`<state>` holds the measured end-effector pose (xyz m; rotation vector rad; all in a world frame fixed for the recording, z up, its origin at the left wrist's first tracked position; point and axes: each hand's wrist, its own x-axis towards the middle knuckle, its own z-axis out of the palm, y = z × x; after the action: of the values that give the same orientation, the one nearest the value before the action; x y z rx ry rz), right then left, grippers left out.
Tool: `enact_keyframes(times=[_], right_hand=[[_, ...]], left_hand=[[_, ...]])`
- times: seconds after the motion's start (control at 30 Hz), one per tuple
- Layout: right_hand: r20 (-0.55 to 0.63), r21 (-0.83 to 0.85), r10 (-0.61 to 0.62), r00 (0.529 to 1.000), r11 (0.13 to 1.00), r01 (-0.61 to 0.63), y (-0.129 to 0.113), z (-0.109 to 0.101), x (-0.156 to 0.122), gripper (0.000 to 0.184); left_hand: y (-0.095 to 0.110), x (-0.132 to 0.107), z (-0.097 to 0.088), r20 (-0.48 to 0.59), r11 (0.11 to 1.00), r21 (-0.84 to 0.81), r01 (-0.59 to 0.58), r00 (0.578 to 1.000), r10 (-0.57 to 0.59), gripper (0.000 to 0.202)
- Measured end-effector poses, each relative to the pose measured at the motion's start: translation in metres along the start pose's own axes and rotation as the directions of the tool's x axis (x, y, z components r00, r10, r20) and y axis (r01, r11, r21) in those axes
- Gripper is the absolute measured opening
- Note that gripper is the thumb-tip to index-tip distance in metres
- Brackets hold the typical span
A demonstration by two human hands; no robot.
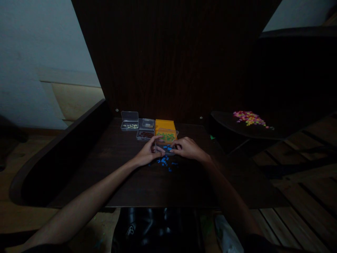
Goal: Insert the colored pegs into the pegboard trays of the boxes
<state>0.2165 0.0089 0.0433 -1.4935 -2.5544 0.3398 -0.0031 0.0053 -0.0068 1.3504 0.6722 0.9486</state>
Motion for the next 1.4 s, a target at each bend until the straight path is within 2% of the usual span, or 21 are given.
enact_keyframes(times=[0.13,0.37,0.53,0.6,0.67,0.77,0.9,1.1,1.4], right_hand=[[-0.025,0.042,-0.074,0.997,0.996,0.075,0.004,0.003,-0.001,0.021],[-0.066,0.065,-0.069,0.995,0.995,0.074,0.006,0.008,-0.002,0.028],[-0.194,0.284,-0.037,0.980,0.954,0.092,0.003,0.006,-0.007,0.027],[-0.176,0.368,-0.049,0.983,0.923,0.111,0.003,0.006,-0.010,0.026],[-0.111,0.406,-0.089,0.990,0.905,0.127,0.003,0.009,-0.011,0.027],[0.008,0.352,-0.148,0.989,0.926,0.136,0.004,0.016,-0.010,0.023],[0.094,0.206,-0.115,0.989,0.974,0.093,-0.001,0.025,-0.006,0.021],[0.127,0.092,-0.060,0.990,0.995,0.048,-0.009,0.026,-0.004,0.022],[0.119,0.117,-0.083,0.989,0.991,0.069,-0.009,0.023,-0.007,0.018]], left_hand=[[0.000,0.001,-0.002,0.000,1.000,-0.006,-0.019,1.000,0.019,0.072],[0.000,0.001,-0.003,-0.018,1.000,-0.002,-0.029,0.999,0.029,0.073],[-0.002,0.004,-0.007,-0.034,0.999,0.011,-0.040,0.999,0.040,0.072],[-0.003,0.006,-0.009,-0.076,0.999,0.022,-0.049,0.996,0.051,0.071],[-0.003,0.007,-0.011,-0.118,0.998,0.032,-0.060,0.991,0.064,0.071],[-0.003,0.009,-0.013,-0.164,0.996,0.051,-0.067,0.984,0.074,0.070],[-0.001,0.009,-0.015,-0.192,0.994,0.074,-0.076,0.977,0.089,0.067],[-0.002,0.009,-0.014,-0.184,0.994,0.073,-0.085,0.978,0.097,0.068],[0.001,0.009,-0.011,-0.187,0.996,0.064,-0.064,0.979,0.075,0.069]])
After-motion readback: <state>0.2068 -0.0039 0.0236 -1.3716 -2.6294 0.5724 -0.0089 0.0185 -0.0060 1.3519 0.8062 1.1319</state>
